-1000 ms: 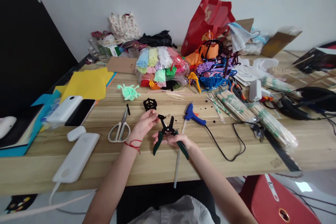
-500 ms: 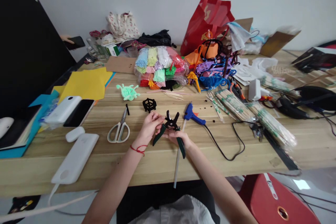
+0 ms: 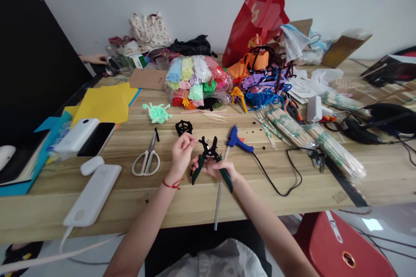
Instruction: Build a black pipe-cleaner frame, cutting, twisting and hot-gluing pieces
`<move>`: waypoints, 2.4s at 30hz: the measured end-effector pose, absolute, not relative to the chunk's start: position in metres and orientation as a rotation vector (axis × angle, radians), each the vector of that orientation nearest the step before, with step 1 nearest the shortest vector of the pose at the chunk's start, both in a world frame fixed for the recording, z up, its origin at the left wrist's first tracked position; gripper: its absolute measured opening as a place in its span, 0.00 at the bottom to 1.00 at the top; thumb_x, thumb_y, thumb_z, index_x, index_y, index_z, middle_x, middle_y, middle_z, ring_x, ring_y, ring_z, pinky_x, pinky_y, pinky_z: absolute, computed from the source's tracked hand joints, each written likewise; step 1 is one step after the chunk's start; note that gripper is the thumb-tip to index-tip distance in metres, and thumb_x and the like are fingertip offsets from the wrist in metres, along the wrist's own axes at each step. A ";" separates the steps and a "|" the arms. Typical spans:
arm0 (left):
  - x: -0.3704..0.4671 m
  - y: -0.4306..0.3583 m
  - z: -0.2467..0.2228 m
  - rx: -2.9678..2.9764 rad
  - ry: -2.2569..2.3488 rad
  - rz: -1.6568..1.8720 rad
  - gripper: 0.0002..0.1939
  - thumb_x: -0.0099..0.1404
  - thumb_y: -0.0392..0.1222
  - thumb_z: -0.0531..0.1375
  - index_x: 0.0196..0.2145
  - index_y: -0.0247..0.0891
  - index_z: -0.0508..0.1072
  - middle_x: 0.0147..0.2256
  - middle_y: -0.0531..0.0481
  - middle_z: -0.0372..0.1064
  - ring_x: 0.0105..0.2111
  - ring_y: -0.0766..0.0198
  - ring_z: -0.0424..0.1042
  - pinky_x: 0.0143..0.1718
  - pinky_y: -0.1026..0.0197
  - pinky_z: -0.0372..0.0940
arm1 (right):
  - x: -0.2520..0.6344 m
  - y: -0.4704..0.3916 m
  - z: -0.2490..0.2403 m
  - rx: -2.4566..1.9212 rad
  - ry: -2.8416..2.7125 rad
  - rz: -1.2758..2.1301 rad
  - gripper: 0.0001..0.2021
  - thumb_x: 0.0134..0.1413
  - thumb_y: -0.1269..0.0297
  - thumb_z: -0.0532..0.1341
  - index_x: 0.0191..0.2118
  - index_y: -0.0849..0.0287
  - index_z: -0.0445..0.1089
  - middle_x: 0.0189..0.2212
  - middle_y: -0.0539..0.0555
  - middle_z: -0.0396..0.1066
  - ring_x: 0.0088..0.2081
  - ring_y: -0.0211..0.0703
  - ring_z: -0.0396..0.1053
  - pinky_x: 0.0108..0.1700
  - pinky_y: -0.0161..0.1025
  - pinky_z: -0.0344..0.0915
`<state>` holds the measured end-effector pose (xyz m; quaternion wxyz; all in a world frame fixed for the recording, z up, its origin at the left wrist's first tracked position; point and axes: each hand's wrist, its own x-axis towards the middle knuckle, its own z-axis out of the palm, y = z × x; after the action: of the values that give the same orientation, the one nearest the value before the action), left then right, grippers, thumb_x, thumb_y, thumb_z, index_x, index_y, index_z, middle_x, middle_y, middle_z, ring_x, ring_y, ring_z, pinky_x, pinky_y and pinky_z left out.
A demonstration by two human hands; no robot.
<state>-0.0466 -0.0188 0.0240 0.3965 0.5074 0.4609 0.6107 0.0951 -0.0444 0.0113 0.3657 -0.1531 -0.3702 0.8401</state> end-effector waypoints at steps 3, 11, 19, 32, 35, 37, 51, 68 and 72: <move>-0.048 -0.018 0.023 1.337 1.180 1.589 0.23 0.56 0.41 0.61 0.18 0.38 0.48 0.27 0.53 0.64 0.28 0.69 0.62 0.33 0.65 0.62 | 0.094 -0.043 0.005 -0.395 -0.954 2.170 0.23 0.30 0.59 0.58 0.39 0.62 0.70 0.33 0.58 0.68 0.39 0.52 0.64 0.45 0.48 0.60; -0.048 -0.017 0.025 1.352 1.113 1.531 0.21 0.56 0.39 0.60 0.18 0.38 0.49 0.25 0.54 0.62 0.29 0.67 0.63 0.35 0.63 0.60 | 0.105 -0.038 0.003 -0.126 -0.881 2.438 0.27 0.33 0.54 0.58 0.42 0.66 0.66 0.29 0.56 0.65 0.34 0.48 0.63 0.43 0.51 0.60; -0.048 -0.014 0.020 1.301 1.063 1.499 0.21 0.54 0.38 0.62 0.19 0.38 0.49 0.25 0.53 0.64 0.29 0.67 0.63 0.35 0.63 0.59 | 0.111 -0.040 0.016 -0.066 -0.956 2.406 0.27 0.36 0.54 0.59 0.44 0.66 0.65 0.27 0.53 0.64 0.33 0.47 0.66 0.41 0.47 0.60; -0.045 -0.026 0.026 1.478 1.178 1.658 0.23 0.55 0.41 0.63 0.17 0.38 0.49 0.25 0.52 0.68 0.27 0.66 0.68 0.31 0.62 0.62 | 0.102 -0.044 0.019 -0.302 -1.030 2.278 0.24 0.31 0.51 0.60 0.38 0.59 0.66 0.29 0.55 0.64 0.40 0.53 0.65 0.46 0.53 0.59; -0.043 -0.026 0.026 1.434 1.183 1.685 0.24 0.55 0.40 0.63 0.18 0.38 0.48 0.25 0.53 0.67 0.27 0.67 0.68 0.31 0.63 0.62 | 0.104 -0.045 0.019 -0.322 -1.061 2.263 0.25 0.33 0.53 0.60 0.41 0.59 0.65 0.30 0.55 0.65 0.41 0.52 0.65 0.48 0.53 0.58; -0.042 -0.025 0.025 1.353 1.171 1.694 0.23 0.55 0.40 0.63 0.18 0.38 0.48 0.26 0.53 0.66 0.27 0.68 0.67 0.31 0.63 0.61 | 0.106 -0.046 0.020 -0.351 -1.082 2.249 0.24 0.33 0.55 0.60 0.42 0.59 0.66 0.32 0.55 0.66 0.42 0.52 0.65 0.49 0.53 0.57; -0.047 -0.020 0.027 1.332 1.274 1.800 0.23 0.56 0.41 0.63 0.18 0.39 0.49 0.25 0.54 0.66 0.28 0.68 0.67 0.33 0.63 0.61 | 0.106 -0.045 0.016 -0.435 -1.039 2.033 0.32 0.28 0.65 0.57 0.49 0.59 0.66 0.49 0.59 0.67 0.45 0.55 0.66 0.53 0.54 0.55; -0.044 -0.034 0.023 1.999 1.271 1.761 0.22 0.56 0.37 0.63 0.16 0.40 0.52 0.28 0.50 0.75 0.29 0.63 0.72 0.36 0.56 0.61 | 0.105 -0.044 0.014 -0.513 -0.772 1.965 0.36 0.27 0.63 0.51 0.52 0.59 0.63 0.48 0.59 0.69 0.45 0.56 0.67 0.50 0.60 0.58; -0.043 -0.036 0.022 1.893 1.285 1.751 0.23 0.55 0.41 0.64 0.15 0.41 0.52 0.27 0.50 0.75 0.29 0.62 0.72 0.36 0.55 0.62 | 0.106 -0.043 0.012 -0.559 -0.794 1.963 0.36 0.25 0.63 0.50 0.50 0.57 0.64 0.45 0.58 0.70 0.44 0.55 0.67 0.50 0.60 0.58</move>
<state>-0.0431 -0.0357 0.0224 0.1299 0.6514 0.4422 0.6028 0.1059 -0.0426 0.0124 0.4580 -0.2268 -0.3221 0.7969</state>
